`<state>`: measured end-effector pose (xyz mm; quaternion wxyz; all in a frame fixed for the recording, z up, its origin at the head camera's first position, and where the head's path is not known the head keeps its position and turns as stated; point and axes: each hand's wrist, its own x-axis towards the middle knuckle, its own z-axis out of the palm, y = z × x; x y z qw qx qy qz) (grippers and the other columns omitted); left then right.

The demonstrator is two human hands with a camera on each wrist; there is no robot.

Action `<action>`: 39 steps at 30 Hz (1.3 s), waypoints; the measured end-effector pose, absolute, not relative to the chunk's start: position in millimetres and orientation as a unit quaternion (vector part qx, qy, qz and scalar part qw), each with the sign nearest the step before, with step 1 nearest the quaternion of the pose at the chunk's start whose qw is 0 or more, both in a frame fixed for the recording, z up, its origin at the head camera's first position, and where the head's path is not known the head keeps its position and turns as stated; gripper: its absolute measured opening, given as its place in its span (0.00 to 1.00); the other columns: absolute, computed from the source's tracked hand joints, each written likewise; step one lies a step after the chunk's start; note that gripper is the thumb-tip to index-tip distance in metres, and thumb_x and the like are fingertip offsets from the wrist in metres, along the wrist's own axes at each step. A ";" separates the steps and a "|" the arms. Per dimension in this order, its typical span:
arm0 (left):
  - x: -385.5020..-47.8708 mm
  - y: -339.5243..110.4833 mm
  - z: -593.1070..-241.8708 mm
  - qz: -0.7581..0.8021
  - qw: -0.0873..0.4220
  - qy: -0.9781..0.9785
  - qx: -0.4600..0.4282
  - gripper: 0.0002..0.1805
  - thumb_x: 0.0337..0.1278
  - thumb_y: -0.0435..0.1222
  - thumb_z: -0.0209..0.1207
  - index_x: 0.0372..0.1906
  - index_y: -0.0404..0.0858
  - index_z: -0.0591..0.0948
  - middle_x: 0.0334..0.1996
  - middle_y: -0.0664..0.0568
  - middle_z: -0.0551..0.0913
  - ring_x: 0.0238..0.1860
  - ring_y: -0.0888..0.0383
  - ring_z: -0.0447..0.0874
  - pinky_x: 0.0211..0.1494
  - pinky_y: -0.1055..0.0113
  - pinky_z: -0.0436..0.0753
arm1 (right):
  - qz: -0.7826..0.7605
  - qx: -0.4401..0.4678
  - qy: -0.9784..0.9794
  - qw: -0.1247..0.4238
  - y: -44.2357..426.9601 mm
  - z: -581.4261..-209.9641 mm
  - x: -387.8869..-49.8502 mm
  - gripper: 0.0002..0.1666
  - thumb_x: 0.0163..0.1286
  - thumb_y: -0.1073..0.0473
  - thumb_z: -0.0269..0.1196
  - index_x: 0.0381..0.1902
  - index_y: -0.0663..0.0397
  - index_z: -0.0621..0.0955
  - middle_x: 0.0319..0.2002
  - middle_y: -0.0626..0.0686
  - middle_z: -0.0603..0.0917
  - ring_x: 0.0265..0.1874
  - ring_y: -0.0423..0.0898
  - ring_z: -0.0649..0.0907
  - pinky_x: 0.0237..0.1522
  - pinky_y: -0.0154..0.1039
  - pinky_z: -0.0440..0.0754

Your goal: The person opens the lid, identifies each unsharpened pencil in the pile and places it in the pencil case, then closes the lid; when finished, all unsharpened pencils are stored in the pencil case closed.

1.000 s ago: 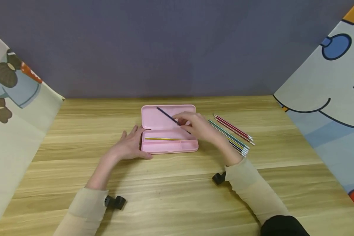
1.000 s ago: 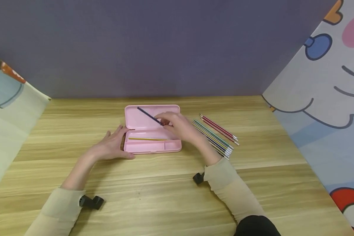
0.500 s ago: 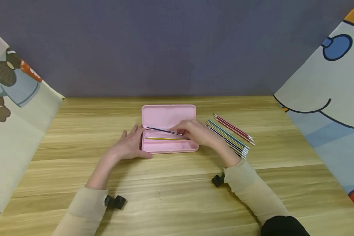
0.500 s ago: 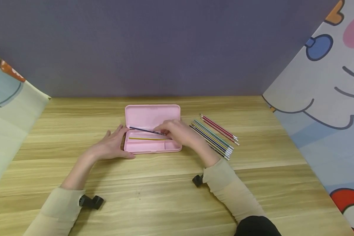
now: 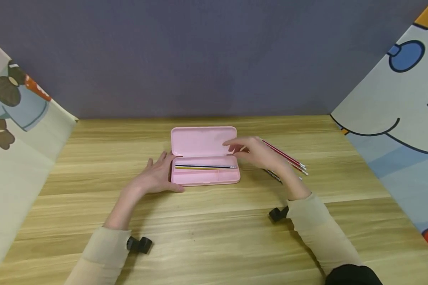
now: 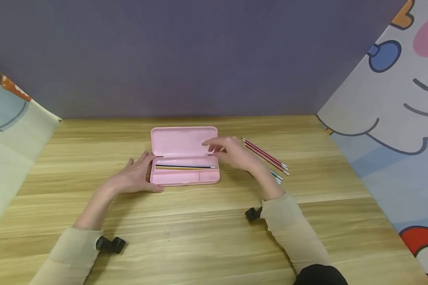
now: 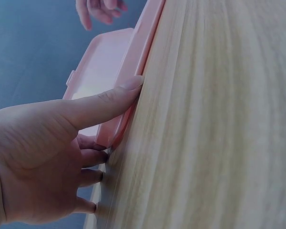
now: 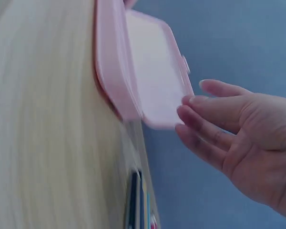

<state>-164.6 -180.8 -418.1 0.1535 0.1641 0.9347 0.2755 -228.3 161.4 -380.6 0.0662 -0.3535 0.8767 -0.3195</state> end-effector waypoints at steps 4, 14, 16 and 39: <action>-164.3 -180.6 -418.5 0.277 0.154 0.935 0.161 0.63 0.46 0.53 0.77 0.80 0.36 0.53 0.83 0.34 0.47 0.83 0.30 0.39 0.79 0.24 0.39 | -0.368 -0.309 0.875 0.061 189.9 -377.0 -230.7 0.29 0.73 0.67 0.63 0.70 0.52 0.76 0.53 0.61 0.87 0.50 0.52 0.86 0.54 0.43 0.87; -164.5 -180.9 -419.1 0.274 0.155 0.935 0.163 0.63 0.46 0.54 0.77 0.80 0.36 0.53 0.83 0.34 0.46 0.83 0.30 0.38 0.79 0.25 0.38 | -0.385 -0.251 0.885 0.078 271.0 -388.7 -224.7 0.36 0.71 0.69 0.65 0.74 0.56 0.69 0.59 0.67 0.82 0.53 0.61 0.85 0.51 0.32 0.86; -164.3 -180.9 -419.1 0.274 0.157 0.935 0.162 0.63 0.46 0.54 0.77 0.80 0.36 0.53 0.83 0.34 0.45 0.83 0.30 0.38 0.80 0.25 0.38 | -0.371 -0.248 0.889 0.097 280.2 -392.4 -222.9 0.39 0.69 0.70 0.67 0.75 0.58 0.68 0.60 0.67 0.81 0.53 0.62 0.85 0.51 0.37 0.87; -164.6 -180.8 -419.9 0.265 0.156 0.938 0.163 0.63 0.47 0.54 0.76 0.80 0.35 0.52 0.83 0.32 0.47 0.83 0.29 0.39 0.79 0.25 0.39 | -0.320 -0.208 0.909 0.165 293.5 -405.1 -221.7 0.42 0.64 0.68 0.72 0.74 0.61 0.71 0.61 0.67 0.82 0.50 0.55 0.86 0.46 0.34 0.87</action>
